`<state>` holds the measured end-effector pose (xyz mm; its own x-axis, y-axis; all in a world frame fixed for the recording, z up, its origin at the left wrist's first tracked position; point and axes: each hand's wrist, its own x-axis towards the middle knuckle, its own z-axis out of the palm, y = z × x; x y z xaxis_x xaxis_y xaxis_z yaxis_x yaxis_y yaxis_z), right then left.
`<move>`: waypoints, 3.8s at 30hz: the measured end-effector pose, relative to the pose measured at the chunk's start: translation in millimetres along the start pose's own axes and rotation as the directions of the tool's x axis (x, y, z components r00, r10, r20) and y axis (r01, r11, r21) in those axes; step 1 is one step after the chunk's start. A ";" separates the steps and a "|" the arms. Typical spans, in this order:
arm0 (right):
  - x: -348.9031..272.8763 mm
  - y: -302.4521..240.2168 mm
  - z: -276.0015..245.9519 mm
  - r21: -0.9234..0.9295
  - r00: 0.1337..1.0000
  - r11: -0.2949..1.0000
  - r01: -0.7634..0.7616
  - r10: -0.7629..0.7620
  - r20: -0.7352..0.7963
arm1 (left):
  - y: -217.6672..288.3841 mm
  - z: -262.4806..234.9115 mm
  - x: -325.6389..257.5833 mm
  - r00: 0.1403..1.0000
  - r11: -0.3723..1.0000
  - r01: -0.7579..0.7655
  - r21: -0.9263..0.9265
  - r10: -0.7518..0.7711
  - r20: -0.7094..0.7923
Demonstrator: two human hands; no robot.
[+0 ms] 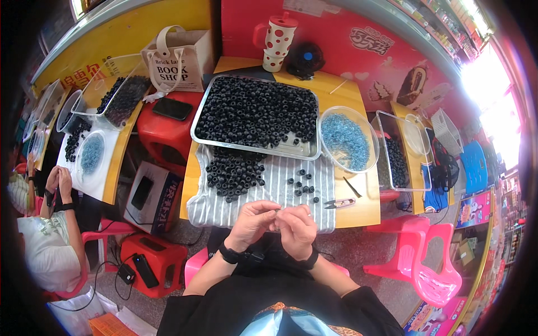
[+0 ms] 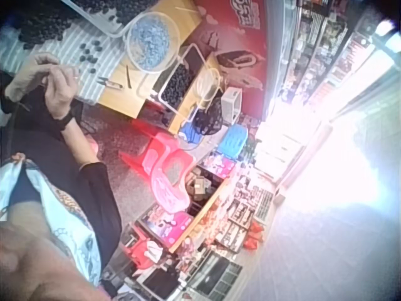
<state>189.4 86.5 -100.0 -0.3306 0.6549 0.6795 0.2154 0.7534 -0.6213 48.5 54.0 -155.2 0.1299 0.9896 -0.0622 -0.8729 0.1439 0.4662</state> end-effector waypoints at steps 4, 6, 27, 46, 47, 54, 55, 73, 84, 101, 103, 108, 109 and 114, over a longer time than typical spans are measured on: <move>-7.1 -8.4 7.3 0.370 0.884 0.820 -0.438 0.468 0.009 | 2.0 0.2 1.2 1.000 0.999 0.002 0.032 -0.002 0.013; -3.8 1.1 0.7 0.334 0.895 0.836 -0.435 0.441 0.062 | 1.1 -4.6 1.1 0.999 0.999 0.008 0.033 -0.009 0.042; 6.8 16.8 -38.2 0.026 0.809 0.855 -0.517 0.479 0.341 | 1.8 -1.0 3.9 1.000 0.996 0.008 0.089 -0.008 0.000; 11.9 13.6 -26.1 -0.056 0.885 0.973 -0.226 0.229 0.406 | 2.0 5.1 4.4 1.000 0.997 0.000 0.082 -0.001 0.014; 10.7 15.0 -25.1 -0.016 0.886 0.967 -0.254 0.239 0.397 | 2.1 3.7 4.1 1.000 0.997 0.010 0.076 -0.012 0.017; 7.1 18.1 -18.3 0.112 0.905 0.959 -0.262 0.204 0.373 | 5.7 2.7 0.8 1.000 0.999 0.024 0.049 -0.025 0.016; 8.1 18.0 -18.1 0.119 0.912 0.964 -0.236 0.178 0.370 | 6.9 5.0 1.0 1.000 0.999 0.014 0.046 -0.015 0.020; 16.1 22.8 -35.6 0.217 0.881 0.920 -0.326 0.212 0.423 | 5.3 6.4 0.7 0.995 0.990 0.096 0.103 -0.095 -0.013; 67.8 89.8 -218.9 -0.615 0.922 0.700 -0.365 0.181 -0.341 | 3.1 3.7 6.5 0.997 0.993 0.007 0.116 -0.015 0.071; 38.1 57.4 -38.6 -0.618 0.830 0.785 0.031 0.324 0.453 | 3.4 4.1 4.9 0.999 0.992 0.030 0.122 -0.032 0.012; 33.8 55.3 -40.9 -0.512 0.867 0.854 -0.086 0.318 0.384 | 2.6 2.9 4.5 1.000 0.992 0.025 0.125 -0.027 0.014; 21.7 26.6 -41.6 0.091 0.872 0.899 -0.429 0.386 0.301 | -4.1 0.4 4.6 0.999 0.983 0.052 0.176 -0.054 0.004; 15.8 20.3 -34.2 0.185 0.891 0.881 -0.435 0.391 0.231 | -4.9 2.5 5.3 0.997 0.981 0.076 0.178 -0.078 0.000; -11.4 11.7 -6.4 0.282 0.891 0.848 -0.449 0.450 0.067 | -4.4 6.3 2.6 0.991 0.973 0.114 0.199 -0.097 -0.090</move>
<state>201.5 88.2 -112.5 -0.2592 0.9181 0.2998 0.0724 0.3280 -0.9419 55.7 55.9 -151.9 0.1712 0.9674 -0.1867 -0.7413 0.2513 0.6224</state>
